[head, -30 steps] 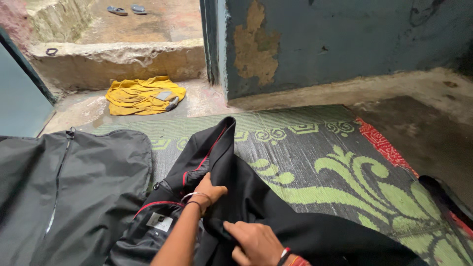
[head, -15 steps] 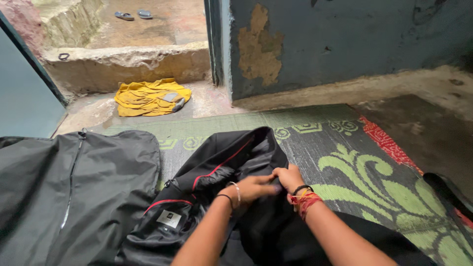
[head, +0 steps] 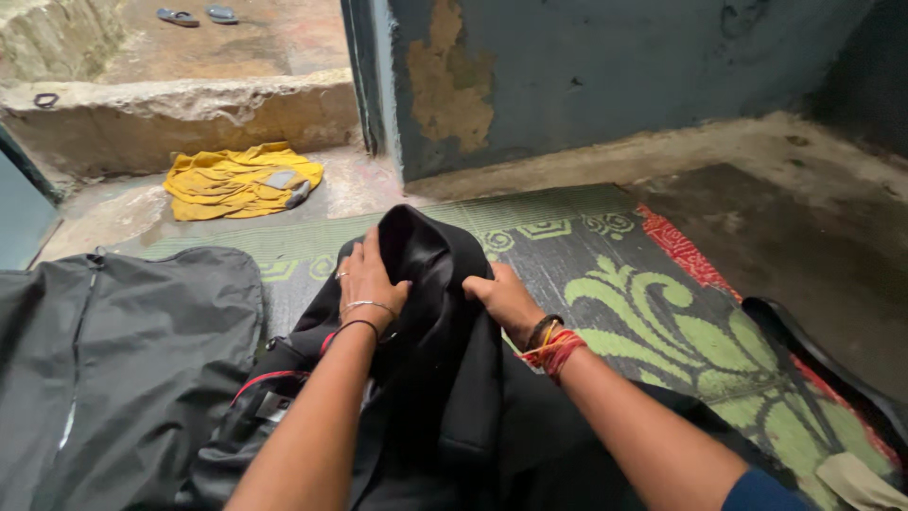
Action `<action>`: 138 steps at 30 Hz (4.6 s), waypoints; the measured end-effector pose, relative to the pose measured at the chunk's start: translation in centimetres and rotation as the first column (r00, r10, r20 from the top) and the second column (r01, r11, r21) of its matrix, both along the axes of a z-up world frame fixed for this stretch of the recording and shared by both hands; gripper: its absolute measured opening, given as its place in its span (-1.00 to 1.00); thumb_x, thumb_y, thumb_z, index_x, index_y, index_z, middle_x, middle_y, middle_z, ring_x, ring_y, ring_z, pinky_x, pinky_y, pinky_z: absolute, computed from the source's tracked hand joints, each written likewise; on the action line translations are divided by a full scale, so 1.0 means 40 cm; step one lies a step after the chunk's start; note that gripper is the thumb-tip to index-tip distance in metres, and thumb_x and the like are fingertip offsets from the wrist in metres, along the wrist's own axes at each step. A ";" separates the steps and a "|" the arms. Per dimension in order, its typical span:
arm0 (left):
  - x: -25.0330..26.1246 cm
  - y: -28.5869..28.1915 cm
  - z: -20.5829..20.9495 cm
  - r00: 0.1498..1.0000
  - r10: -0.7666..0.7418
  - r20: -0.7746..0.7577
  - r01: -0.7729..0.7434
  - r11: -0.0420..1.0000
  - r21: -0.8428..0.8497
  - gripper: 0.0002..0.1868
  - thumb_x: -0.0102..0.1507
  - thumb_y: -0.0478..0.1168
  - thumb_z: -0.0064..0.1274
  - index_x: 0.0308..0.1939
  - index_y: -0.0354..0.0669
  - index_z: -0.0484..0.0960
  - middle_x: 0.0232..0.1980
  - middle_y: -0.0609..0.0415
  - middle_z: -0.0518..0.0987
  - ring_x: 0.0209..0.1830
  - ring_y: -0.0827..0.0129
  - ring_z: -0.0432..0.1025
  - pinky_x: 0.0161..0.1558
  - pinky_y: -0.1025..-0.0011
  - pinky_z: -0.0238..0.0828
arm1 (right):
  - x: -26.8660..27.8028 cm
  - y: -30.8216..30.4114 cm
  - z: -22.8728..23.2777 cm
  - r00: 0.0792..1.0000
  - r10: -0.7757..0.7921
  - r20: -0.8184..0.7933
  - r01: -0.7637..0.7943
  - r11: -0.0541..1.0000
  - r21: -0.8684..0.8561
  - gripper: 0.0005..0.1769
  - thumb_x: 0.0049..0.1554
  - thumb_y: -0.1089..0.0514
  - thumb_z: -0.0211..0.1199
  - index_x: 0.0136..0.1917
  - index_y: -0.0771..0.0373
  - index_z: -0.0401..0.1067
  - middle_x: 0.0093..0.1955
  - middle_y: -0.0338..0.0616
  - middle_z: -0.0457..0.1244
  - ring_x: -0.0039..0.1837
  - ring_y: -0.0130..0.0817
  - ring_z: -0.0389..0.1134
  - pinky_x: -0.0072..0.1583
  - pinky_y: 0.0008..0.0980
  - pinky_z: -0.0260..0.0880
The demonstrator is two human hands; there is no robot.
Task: The person cleans the interior and exterior of a suit jacket using a cloth, then places it on a hanger, buttons it, and smooths it out.
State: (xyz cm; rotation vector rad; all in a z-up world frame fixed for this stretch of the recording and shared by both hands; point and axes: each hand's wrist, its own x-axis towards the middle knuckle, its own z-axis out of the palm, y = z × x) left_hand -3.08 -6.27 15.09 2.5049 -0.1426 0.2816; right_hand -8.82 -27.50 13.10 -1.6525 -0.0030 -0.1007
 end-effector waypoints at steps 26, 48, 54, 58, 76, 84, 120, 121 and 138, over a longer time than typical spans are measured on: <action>-0.101 -0.067 0.271 0.990 -0.116 -0.077 0.125 0.982 0.138 -0.58 0.23 0.02 0.05 0.09 -0.09 0.54 0.03 -0.29 0.63 0.10 -0.22 0.50 0.11 -0.03 0.44 | -0.090 0.024 0.180 0.868 -0.454 -0.201 0.444 0.891 -0.094 -0.18 0.22 -0.46 0.06 -0.02 0.43 0.54 -0.20 0.20 0.39 -0.16 0.07 0.43 -0.05 -0.01 0.47; 0.012 0.221 -0.043 0.878 -0.198 -0.435 0.374 0.852 0.367 0.14 0.05 -0.18 0.32 0.59 0.31 -0.03 0.41 -0.26 0.37 0.41 -0.18 0.30 0.38 0.12 0.31 | 0.017 -0.191 0.174 0.974 -0.106 -0.200 0.200 0.818 0.539 -0.85 0.18 0.21 0.19 -0.06 0.36 0.46 -0.12 -0.05 0.39 -0.14 -0.18 0.45 -0.03 -0.15 0.50; -0.089 0.188 0.050 0.915 -0.034 -0.402 0.246 0.836 0.490 0.39 -0.08 -0.02 0.59 0.58 0.21 -0.16 0.66 -0.04 -0.04 0.60 -0.17 -0.11 0.33 -0.10 0.18 | -0.069 -0.151 0.322 0.995 -0.016 -0.097 0.062 0.866 0.496 -0.80 0.21 0.19 0.15 -0.01 0.36 0.49 -0.09 -0.06 0.42 -0.09 -0.23 0.46 0.02 -0.20 0.49; 0.002 0.187 -0.050 0.834 -0.258 -0.487 0.453 0.824 0.341 -0.10 -0.06 0.00 0.49 0.26 0.03 0.32 0.32 -0.14 0.36 0.35 -0.11 0.25 0.24 0.06 0.33 | -0.065 -0.159 0.328 0.997 -0.052 -0.049 0.069 0.872 0.485 -0.82 0.22 0.22 0.16 0.00 0.38 0.49 -0.07 -0.06 0.42 -0.06 -0.25 0.47 0.08 -0.24 0.47; 0.172 0.211 0.249 0.989 -0.088 0.116 0.100 0.990 -0.096 -0.51 -0.01 -0.17 0.17 0.04 0.01 0.67 -0.04 -0.27 0.66 0.05 -0.22 0.51 0.08 0.01 0.44 | 0.277 -0.335 0.655 0.908 -0.344 0.240 0.399 0.885 -0.242 -0.63 0.15 0.05 0.27 0.01 0.46 0.48 -0.08 -0.05 0.41 -0.04 -0.27 0.40 0.05 -0.24 0.37; 0.289 0.146 0.639 0.923 0.018 0.384 0.017 0.996 -0.087 -0.53 0.04 -0.28 0.07 0.05 -0.09 0.65 -0.01 -0.36 0.62 0.08 -0.28 0.48 0.17 -0.01 0.39 | 0.405 -0.485 0.844 0.879 -0.303 0.368 0.431 0.834 -0.344 -0.60 0.21 0.00 0.20 0.03 0.42 0.52 -0.13 -0.04 0.39 -0.11 -0.24 0.36 -0.02 -0.22 0.34; -0.270 -0.179 -0.012 0.253 -0.510 -0.822 0.829 0.552 -0.087 -0.29 0.13 0.12 0.20 0.35 0.16 0.46 0.34 -0.01 0.50 0.29 -0.02 0.42 0.17 0.03 0.48 | -0.203 -0.568 0.060 0.321 -0.869 0.376 0.451 -0.209 -0.868 -0.37 -0.17 -0.17 0.50 0.07 0.24 0.55 0.01 0.17 0.39 0.09 0.12 0.44 0.04 0.09 0.45; -0.248 -0.168 -0.018 0.308 -0.513 -0.801 0.798 0.598 -0.077 -0.29 0.12 0.14 0.21 0.33 0.12 0.48 0.35 0.05 0.47 0.31 0.04 0.41 0.15 0.02 0.53 | -0.202 -0.509 0.081 0.449 -0.821 0.354 0.431 -0.148 -0.890 -0.44 -0.09 -0.14 0.47 0.10 0.20 0.56 0.04 0.13 0.40 0.11 0.08 0.46 0.09 0.04 0.48; -0.287 -0.051 -0.185 0.379 -0.069 -0.923 0.821 0.485 0.301 -0.10 0.11 0.45 0.12 0.50 0.49 0.30 0.59 0.16 0.19 0.65 0.08 0.00 0.48 -0.26 -0.03 | -0.287 -0.084 -0.227 0.630 -0.103 -0.769 -0.724 0.280 -0.630 0.15 0.04 -0.51 0.21 0.69 -0.34 -0.30 0.76 -0.09 -0.37 0.75 -0.12 -0.36 0.52 0.57 -0.26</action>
